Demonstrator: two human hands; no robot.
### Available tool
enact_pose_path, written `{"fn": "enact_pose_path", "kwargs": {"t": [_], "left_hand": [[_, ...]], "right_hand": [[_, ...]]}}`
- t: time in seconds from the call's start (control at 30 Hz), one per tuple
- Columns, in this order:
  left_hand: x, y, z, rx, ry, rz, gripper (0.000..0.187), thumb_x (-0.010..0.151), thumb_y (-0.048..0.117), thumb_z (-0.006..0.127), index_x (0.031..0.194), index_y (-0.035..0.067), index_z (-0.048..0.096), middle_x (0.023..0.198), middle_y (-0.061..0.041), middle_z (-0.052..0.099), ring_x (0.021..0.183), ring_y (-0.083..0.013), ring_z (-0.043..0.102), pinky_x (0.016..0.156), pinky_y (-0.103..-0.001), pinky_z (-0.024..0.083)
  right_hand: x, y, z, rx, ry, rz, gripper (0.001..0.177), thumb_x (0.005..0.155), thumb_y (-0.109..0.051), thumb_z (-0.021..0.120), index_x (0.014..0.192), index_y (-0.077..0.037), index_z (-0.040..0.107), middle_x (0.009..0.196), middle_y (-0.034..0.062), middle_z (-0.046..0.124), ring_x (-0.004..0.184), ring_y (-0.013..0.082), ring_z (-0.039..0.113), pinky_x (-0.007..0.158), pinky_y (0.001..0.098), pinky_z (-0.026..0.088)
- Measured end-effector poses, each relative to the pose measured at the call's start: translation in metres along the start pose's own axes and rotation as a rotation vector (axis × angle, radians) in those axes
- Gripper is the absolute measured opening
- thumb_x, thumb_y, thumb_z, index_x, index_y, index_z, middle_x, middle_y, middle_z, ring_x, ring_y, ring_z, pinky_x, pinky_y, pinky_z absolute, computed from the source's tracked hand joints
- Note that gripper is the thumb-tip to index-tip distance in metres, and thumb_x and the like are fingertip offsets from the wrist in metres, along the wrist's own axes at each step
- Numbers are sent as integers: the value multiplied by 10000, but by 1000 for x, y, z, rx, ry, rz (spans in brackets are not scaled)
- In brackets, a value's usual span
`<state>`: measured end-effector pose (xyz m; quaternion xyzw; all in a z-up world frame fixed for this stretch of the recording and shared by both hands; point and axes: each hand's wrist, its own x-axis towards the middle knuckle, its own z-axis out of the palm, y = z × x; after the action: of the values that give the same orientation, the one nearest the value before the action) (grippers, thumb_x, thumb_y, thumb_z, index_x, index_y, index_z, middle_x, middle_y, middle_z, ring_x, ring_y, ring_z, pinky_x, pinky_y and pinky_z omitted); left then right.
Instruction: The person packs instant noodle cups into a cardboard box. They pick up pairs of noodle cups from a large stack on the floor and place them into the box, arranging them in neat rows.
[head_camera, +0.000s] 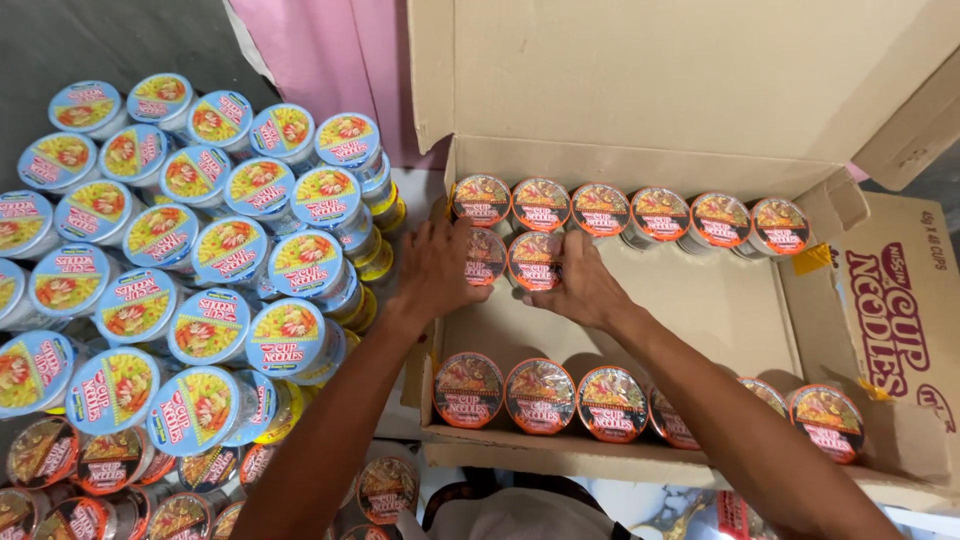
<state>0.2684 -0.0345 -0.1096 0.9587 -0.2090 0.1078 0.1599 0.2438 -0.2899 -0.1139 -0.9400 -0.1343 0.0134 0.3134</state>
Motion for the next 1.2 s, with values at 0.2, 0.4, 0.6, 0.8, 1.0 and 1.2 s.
{"fn": "enact_pose_path", "kwargs": {"t": [0.2, 0.4, 0.6, 0.8, 1.0, 1.2], "left_hand": [[0, 6, -7, -33, -27, -73, 1005, 522, 462, 914, 1361, 84, 510, 1253, -171, 596, 1172, -387, 554, 925, -569, 432], [-1, 10, -36, -124, 93, -7, 954, 511, 487, 954, 1265, 50, 566, 1202, -179, 578, 1106, -405, 529, 923, -548, 425], [-7, 3, -43, -344, 205, 95, 236, 924, 84, 646, 1156, 86, 690, 1087, -173, 657, 1022, -370, 646, 874, -468, 534], [-18, 68, -105, -377, 290, -99, 280, 1065, 302, 576, 1003, 45, 672, 705, -182, 646, 730, -404, 671, 606, -516, 480], [-42, 118, -135, -46, 243, -91, 612, 914, 729, 566, 776, 140, 658, 763, -100, 711, 842, -282, 699, 758, -472, 493], [-66, 193, -125, -164, 519, 288, 682, 1017, 694, 457, 1513, 231, 532, 1628, -187, 415, 1498, -370, 383, 1158, -536, 300]], "right_hand": [[0, -4, -2, 86, -33, -9, 875, 634, -401, 934, 1189, 5, 393, 1186, 215, 494, 1124, 343, 572, 938, 436, 530], [-6, -27, -28, -62, -11, -14, 972, 586, -491, 973, 1200, 30, 428, 1173, 212, 494, 1179, 388, 491, 981, 477, 463], [-19, -40, -53, -159, 108, -170, 921, 644, -424, 978, 1248, 44, 464, 1224, 247, 461, 1182, 418, 470, 977, 495, 461], [-35, -77, -88, 320, 221, 57, 214, 919, -151, 673, 1098, -35, 655, 963, 88, 711, 735, 187, 734, 525, 362, 591], [-52, -51, -74, 196, 497, -173, 368, 1151, -285, 573, 923, 2, 602, 705, 22, 605, 623, 111, 518, 556, 322, 452], [-21, 66, 0, 796, 192, -57, 619, 1115, -540, 418, 840, 15, 441, 783, 85, 484, 757, 187, 404, 678, 362, 306]]}}
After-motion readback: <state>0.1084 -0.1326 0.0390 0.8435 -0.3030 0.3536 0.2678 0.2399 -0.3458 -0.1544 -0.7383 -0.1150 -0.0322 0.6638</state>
